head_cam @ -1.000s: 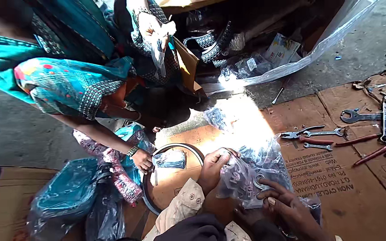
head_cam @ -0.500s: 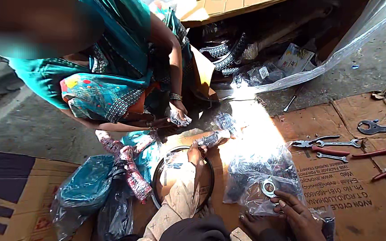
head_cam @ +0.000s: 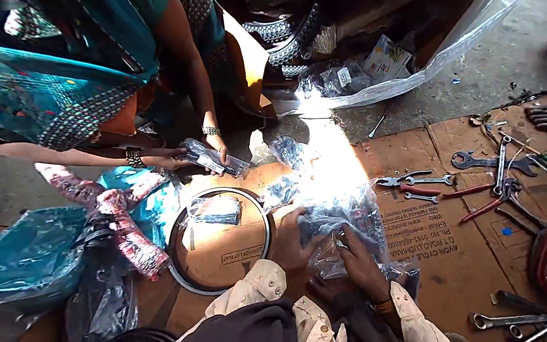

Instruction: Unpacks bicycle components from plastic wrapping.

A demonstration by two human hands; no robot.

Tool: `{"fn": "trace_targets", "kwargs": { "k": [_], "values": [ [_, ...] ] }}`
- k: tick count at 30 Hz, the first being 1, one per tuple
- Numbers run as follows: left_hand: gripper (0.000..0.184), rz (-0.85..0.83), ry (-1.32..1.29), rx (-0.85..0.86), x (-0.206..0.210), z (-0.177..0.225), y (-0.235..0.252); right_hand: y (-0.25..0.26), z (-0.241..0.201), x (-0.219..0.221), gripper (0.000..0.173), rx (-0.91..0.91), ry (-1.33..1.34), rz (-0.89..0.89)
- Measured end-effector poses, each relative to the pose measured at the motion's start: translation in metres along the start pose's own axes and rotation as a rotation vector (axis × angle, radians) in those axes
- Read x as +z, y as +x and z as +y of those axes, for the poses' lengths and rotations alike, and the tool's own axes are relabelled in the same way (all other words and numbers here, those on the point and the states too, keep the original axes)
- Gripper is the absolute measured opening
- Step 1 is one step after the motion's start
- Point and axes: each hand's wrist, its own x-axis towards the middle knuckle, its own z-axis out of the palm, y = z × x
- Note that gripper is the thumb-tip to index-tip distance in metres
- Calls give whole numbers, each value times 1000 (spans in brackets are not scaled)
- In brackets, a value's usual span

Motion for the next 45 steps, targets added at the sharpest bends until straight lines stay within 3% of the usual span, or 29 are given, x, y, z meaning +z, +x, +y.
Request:
{"fn": "trace_targets", "kwargs": {
  "k": [2,4,8,12,17,20,24,33,41,45],
  "values": [
    [37,-180,227,255,9,12,-2,7,-3,-2,48,-89,-117,101],
    [24,-336,407,239,10,14,1,9,-3,-6,44,-155,-224,125],
    [34,-305,635,104,7,8,11,1,-1,5,40,-97,-498,321],
    [31,-398,596,132,9,22,11,3,0,10,37,70,-697,415],
    [44,-342,527,287,25,11,6,10,21,7,31,-190,-863,374],
    [40,-381,559,258,33,15,11,17,32,10,37,-144,-936,332],
    [40,-431,656,242,40,20,25,35,19,16,41,38,-976,361],
    [39,-499,633,230,43,24,38,40,11,12,45,201,-950,351],
    [44,-529,572,275,34,26,40,41,6,5,34,134,-871,382],
    [46,-527,532,255,26,22,35,32,9,4,36,82,-946,266]
  ]
}}
